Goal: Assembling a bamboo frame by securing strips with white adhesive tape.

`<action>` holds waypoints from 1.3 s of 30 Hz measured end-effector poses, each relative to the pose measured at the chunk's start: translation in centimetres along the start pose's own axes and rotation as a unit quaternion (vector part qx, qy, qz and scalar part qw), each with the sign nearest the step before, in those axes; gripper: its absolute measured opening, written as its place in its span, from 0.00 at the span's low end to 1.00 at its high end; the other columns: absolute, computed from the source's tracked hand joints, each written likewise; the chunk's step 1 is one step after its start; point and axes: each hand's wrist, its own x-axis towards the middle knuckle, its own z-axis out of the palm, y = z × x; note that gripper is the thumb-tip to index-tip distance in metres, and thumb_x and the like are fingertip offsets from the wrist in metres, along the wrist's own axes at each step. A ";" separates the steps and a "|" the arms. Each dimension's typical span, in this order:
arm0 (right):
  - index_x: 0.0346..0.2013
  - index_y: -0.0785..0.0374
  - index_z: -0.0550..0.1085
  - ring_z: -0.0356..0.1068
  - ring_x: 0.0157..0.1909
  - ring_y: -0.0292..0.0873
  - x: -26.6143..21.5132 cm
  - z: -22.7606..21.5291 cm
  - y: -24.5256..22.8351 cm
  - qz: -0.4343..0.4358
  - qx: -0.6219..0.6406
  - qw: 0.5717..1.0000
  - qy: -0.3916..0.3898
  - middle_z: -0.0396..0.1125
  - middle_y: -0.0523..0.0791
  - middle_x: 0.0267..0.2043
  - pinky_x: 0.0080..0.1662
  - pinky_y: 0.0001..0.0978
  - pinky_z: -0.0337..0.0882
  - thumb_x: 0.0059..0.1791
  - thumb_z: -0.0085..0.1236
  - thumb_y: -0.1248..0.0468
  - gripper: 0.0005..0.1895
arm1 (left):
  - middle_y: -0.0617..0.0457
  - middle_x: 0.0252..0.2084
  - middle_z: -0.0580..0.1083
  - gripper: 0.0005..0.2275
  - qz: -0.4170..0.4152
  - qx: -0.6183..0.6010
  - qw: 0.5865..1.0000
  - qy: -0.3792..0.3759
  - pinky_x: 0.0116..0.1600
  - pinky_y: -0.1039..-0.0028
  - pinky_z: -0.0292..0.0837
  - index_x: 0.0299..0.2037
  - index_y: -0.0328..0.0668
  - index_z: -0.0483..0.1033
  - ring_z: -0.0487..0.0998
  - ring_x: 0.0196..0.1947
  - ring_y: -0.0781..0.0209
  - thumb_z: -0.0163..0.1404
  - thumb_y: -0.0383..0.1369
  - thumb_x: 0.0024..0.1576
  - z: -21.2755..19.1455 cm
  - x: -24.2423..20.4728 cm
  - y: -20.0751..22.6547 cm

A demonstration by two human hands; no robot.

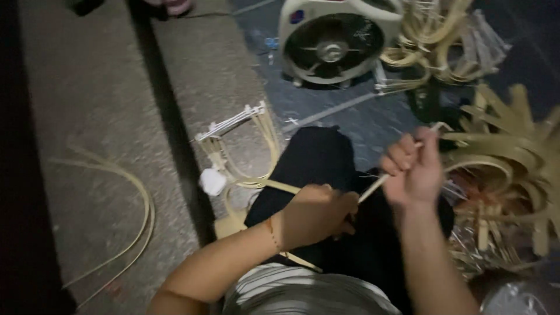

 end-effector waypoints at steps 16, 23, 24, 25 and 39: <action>0.40 0.50 0.68 0.46 0.25 0.31 -1.7 0.8 3.3 -0.064 0.134 0.987 0.060 0.52 0.36 0.27 0.27 0.22 0.48 0.63 0.39 0.47 0.16 | 0.51 0.21 0.76 0.14 -0.079 0.056 0.995 0.000 0.29 0.69 0.70 0.27 0.46 0.75 0.80 0.22 0.55 0.59 0.46 0.53 4.4 -0.9 -0.5; 0.39 0.51 0.66 0.47 0.25 0.32 -2.5 1.7 2.8 -0.088 0.125 0.985 0.083 0.53 0.37 0.27 0.28 0.24 0.51 0.63 0.41 0.48 0.14 | 0.49 0.21 0.76 0.16 -0.111 0.109 0.988 0.008 0.31 0.67 0.72 0.25 0.45 0.73 0.80 0.23 0.51 0.61 0.45 0.53 4.1 -0.8 -0.9; 0.39 0.51 0.66 0.47 0.25 0.32 -2.4 1.8 1.7 -0.087 0.127 0.984 0.088 0.53 0.37 0.27 0.28 0.24 0.51 0.63 0.41 0.48 0.14 | 0.49 0.21 0.76 0.16 -0.112 0.109 0.988 0.003 0.31 0.67 0.72 0.25 0.45 0.73 0.80 0.23 0.51 0.61 0.45 0.53 2.8 -0.8 -1.5; 0.40 0.52 0.67 0.50 0.30 0.35 -2.7 1.8 1.0 -0.105 0.068 0.991 0.049 0.55 0.38 0.30 0.35 0.29 0.56 0.63 0.43 0.50 0.13 | 0.47 0.32 0.77 0.15 -0.090 0.078 0.992 0.032 0.39 0.64 0.72 0.33 0.42 0.75 0.79 0.33 0.48 0.62 0.44 0.52 1.5 -1.2 -2.2; 0.42 0.63 0.67 0.78 0.35 0.44 -8.6 -2.1 0.8 0.181 -0.296 0.937 -0.044 0.70 0.48 0.38 0.39 0.40 0.80 0.57 0.41 0.55 0.14 | 0.50 0.45 0.76 0.12 -0.232 -0.085 0.953 0.173 0.50 0.73 0.73 0.59 0.37 0.77 0.77 0.43 0.63 0.44 0.31 0.71 -7.4 -9.1 -7.2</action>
